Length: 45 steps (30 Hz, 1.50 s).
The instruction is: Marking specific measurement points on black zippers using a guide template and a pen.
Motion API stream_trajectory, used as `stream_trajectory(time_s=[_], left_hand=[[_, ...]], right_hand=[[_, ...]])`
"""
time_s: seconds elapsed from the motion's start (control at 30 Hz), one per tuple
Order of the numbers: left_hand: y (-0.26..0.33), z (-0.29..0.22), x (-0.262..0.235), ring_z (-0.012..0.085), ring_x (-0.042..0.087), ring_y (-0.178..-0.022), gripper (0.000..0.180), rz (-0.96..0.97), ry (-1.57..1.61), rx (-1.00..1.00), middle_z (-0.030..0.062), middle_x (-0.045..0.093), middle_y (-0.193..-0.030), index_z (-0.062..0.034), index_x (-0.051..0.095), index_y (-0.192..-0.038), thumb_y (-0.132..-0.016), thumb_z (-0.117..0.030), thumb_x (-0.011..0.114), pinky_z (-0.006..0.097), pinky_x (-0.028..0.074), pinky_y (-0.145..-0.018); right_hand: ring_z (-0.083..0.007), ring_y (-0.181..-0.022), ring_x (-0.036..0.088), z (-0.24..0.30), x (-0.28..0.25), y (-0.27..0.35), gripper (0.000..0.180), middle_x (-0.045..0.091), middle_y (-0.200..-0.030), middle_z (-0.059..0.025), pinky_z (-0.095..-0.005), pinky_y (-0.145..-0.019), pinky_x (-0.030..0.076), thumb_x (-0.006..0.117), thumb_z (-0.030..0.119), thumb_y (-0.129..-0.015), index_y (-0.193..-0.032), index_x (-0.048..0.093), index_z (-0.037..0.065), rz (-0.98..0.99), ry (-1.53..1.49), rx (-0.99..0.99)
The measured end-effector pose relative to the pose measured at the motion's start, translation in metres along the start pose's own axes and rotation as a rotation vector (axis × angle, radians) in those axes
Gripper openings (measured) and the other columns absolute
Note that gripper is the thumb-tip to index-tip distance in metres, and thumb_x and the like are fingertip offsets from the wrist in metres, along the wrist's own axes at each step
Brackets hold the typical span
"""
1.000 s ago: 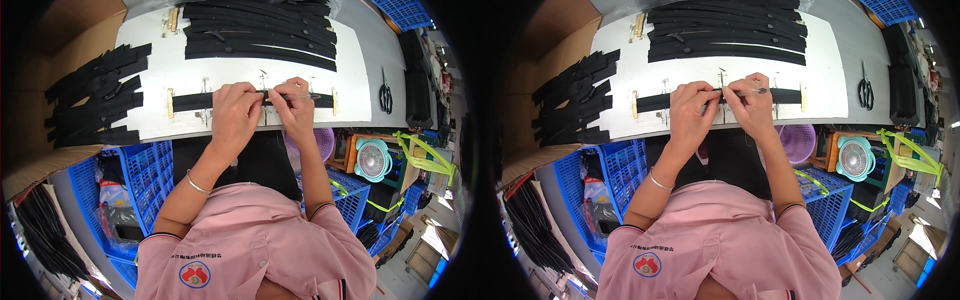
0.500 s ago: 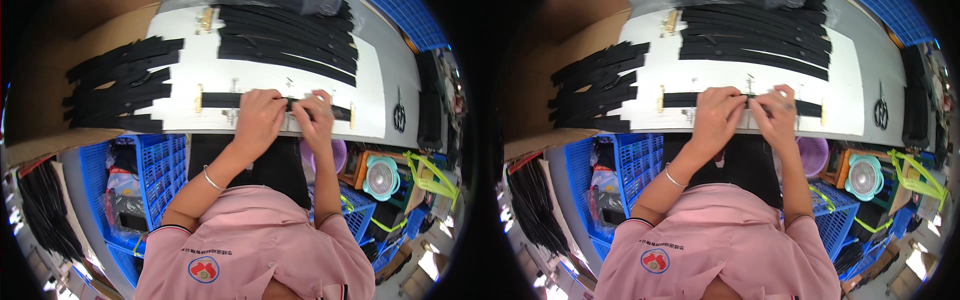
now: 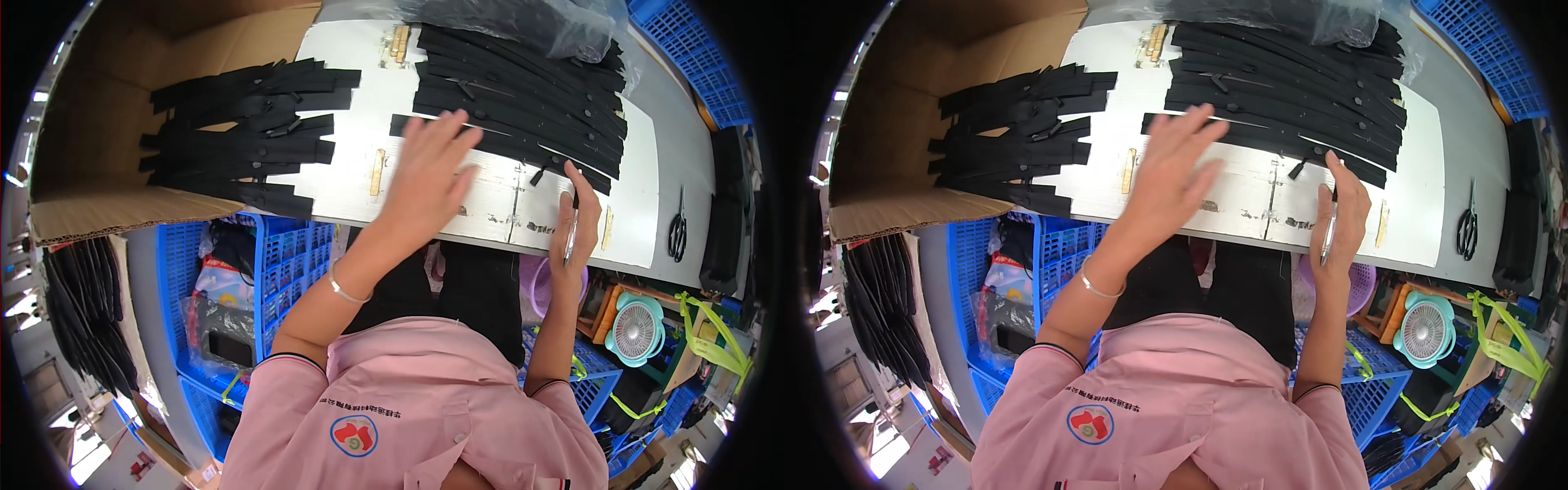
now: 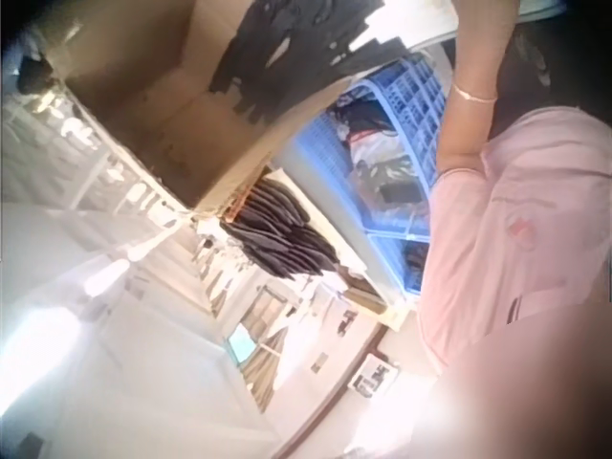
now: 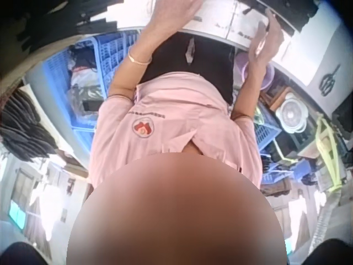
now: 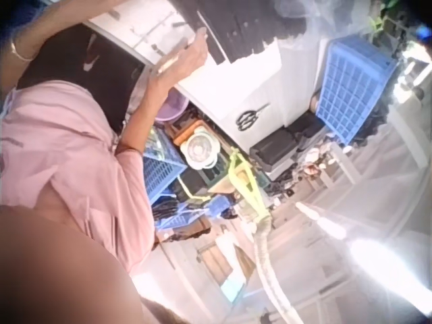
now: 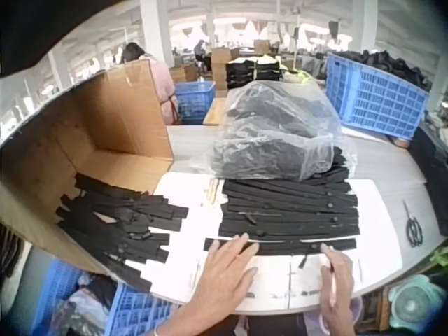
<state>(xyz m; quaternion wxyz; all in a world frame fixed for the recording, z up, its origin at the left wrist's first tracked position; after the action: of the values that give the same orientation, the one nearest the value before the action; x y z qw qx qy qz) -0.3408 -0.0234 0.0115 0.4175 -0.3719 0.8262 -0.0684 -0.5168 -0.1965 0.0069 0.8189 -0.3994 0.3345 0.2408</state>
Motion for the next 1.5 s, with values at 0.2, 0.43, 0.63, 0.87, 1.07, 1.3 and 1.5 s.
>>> stream_trajectory(time_s=[0.2, 0.43, 0.63, 0.87, 1.07, 1.3, 1.5], left_hand=[[0.039, 0.056, -0.086, 0.0329, 0.039, -0.152, 0.056, -0.024, -0.542, -0.159, 0.0109, 0.052, -0.155, -0.0145, 0.062, -0.143, -0.09, 0.003, 0.056, 0.056, 0.017, -0.127], [0.04, 0.099, -0.145, 0.0291, 0.061, -0.132, 0.028, -0.145, -0.477, -0.273, 0.0083, 0.073, -0.128, -0.0073, 0.076, -0.114, -0.087, -0.012, 0.079, 0.049, 0.03, -0.123], [0.01, 0.041, -0.082, 0.0281, 0.06, -0.134, 0.025, -0.073, -0.337, -0.059, 0.0076, 0.072, -0.13, -0.0093, 0.077, -0.114, -0.089, -0.011, 0.078, 0.048, 0.031, -0.123], [-0.001, -0.034, 0.053, 0.0308, 0.058, -0.135, 0.03, 0.124, -0.084, 0.139, 0.0091, 0.071, -0.129, -0.0074, 0.075, -0.114, -0.087, -0.017, 0.08, 0.054, 0.032, -0.121], [0.013, -0.057, 0.073, 0.0332, 0.056, -0.137, 0.042, 0.16, -0.006, 0.149, 0.0134, 0.067, -0.137, -0.005, 0.07, -0.131, -0.09, -0.01, 0.076, 0.052, 0.033, -0.121], [0.017, -0.058, 0.07, 0.0328, 0.055, -0.138, 0.037, 0.158, -0.078, 0.161, 0.0136, 0.066, -0.139, -0.0052, 0.072, -0.129, -0.093, -0.014, 0.074, 0.05, 0.034, -0.12], [0.011, -0.069, 0.084, 0.0332, 0.058, -0.134, 0.027, 0.071, 0.018, 0.103, 0.0122, 0.069, -0.134, -0.0052, 0.077, -0.113, -0.088, -0.015, 0.08, 0.047, 0.038, -0.116]], right_hand=[[-0.027, -0.116, 0.066, -0.018, -0.006, 0.017, 0.032, 0.07, -0.128, -0.013, -0.0382, -0.1, 0.05, 0.053, 0.019, -0.109, -0.137, 0.064, 0.01, -0.067, -0.175, 0.246], [-0.0261, -0.103, 0.068, -0.014, -0.001, 0.012, 0.025, 0.073, -0.117, -0.0113, -0.0366, -0.091, 0.054, 0.061, 0.009, -0.104, -0.127, 0.068, 0.006, -0.092, -0.057, 0.081], [-0.0254, -0.096, 0.069, -0.017, 0.0, 0.014, 0.023, 0.074, -0.114, -0.013, -0.0366, -0.086, 0.055, 0.063, 0.005, -0.102, -0.124, 0.067, 0.002, -0.172, -0.193, 0.099], [-0.0285, -0.103, 0.071, 0.011, -0.001, 0.041, 0.035, 0.075, -0.116, -0.0118, -0.0464, -0.095, 0.052, 0.072, 0.002, -0.092, -0.126, 0.065, 0.002, -0.223, -0.087, -0.132], [-0.0293, -0.129, 0.063, -0.007, -0.005, 0.064, 0.052, 0.071, -0.131, -0.009, -0.0544, -0.115, 0.036, 0.078, 0.01, -0.086, -0.134, 0.06, 0.007, -0.054, 0.091, -0.13], [-0.0295, -0.132, 0.06, -0.063, -0.046, 0.066, 0.054, 0.07, -0.135, -0.0075, -0.0527, -0.118, 0.033, 0.077, 0.008, -0.085, -0.136, 0.06, 0.007, -0.089, 0.13, -0.042], [-0.0278, -0.13, 0.061, -0.083, -0.058, 0.065, 0.045, 0.07, -0.134, -0.0049, -0.0509, -0.118, 0.035, 0.076, 0.007, -0.087, -0.131, 0.067, 0.009, -0.091, 0.109, 0.034]])
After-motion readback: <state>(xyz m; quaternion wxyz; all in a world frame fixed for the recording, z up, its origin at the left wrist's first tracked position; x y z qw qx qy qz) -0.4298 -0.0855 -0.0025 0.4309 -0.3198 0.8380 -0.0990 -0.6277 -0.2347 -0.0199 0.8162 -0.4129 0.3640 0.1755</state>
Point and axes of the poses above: each hand's wrist, its own y-axis away from the middle knuckle, its own x-axis out of the palm, z = x × y, the point moved 1 cm from there along -y, towards the middle knuckle
